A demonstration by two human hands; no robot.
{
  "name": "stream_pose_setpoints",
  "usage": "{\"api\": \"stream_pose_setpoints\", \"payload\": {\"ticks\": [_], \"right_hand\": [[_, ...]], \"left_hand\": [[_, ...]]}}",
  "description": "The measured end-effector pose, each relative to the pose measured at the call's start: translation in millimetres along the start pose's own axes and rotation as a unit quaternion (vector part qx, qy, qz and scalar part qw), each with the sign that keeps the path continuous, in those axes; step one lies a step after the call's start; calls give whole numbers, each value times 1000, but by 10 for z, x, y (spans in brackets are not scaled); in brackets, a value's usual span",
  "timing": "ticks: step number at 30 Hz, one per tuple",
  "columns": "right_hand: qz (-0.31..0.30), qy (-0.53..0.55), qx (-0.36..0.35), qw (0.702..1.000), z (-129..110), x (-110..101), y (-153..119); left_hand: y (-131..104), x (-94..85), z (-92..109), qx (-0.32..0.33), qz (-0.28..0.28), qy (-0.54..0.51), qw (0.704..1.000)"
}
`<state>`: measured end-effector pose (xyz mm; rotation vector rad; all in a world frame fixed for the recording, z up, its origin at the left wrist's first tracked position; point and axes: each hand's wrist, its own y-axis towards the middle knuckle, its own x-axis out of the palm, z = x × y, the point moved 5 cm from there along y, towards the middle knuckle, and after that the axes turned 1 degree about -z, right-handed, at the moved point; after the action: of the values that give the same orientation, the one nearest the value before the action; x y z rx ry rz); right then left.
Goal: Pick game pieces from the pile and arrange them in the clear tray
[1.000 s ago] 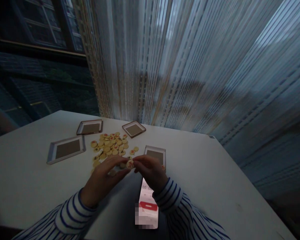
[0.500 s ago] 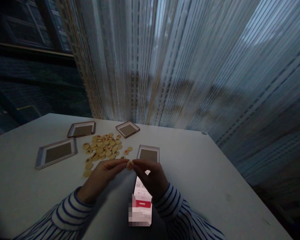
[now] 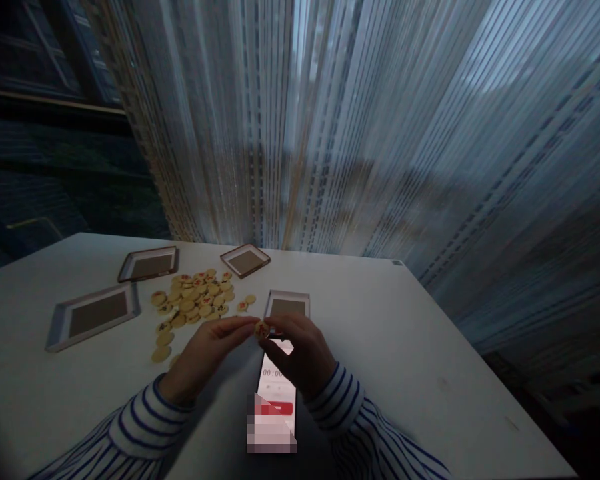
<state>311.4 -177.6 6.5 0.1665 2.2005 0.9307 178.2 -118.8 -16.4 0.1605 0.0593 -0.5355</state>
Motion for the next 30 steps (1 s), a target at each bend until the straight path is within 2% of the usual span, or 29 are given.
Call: {"api": "stream_pose_setpoints", "payload": {"ticks": [5,8,15,20,26,30], "right_hand": [[1,-54,-19,998,14,-12,5],[0,-87,-26,996,53,-18,6],[6,-127,-18,992,220,-59,-12],[6,-142,-4,990,278,-75,-14],[-6,-187,0,982,340,-65,-19],[-5,-200,3,980,404,-54,-15]], "left_hand": [[49,59,14,4,-21,-51,998],[86,67,1,5,-23,-48,999],[276,-29,-85,34,51,96,993],[381,23,-197,61,52,177,981],[351,52,-255,137,82,269,950],[332,35,-288,155,68,313,934]]}}
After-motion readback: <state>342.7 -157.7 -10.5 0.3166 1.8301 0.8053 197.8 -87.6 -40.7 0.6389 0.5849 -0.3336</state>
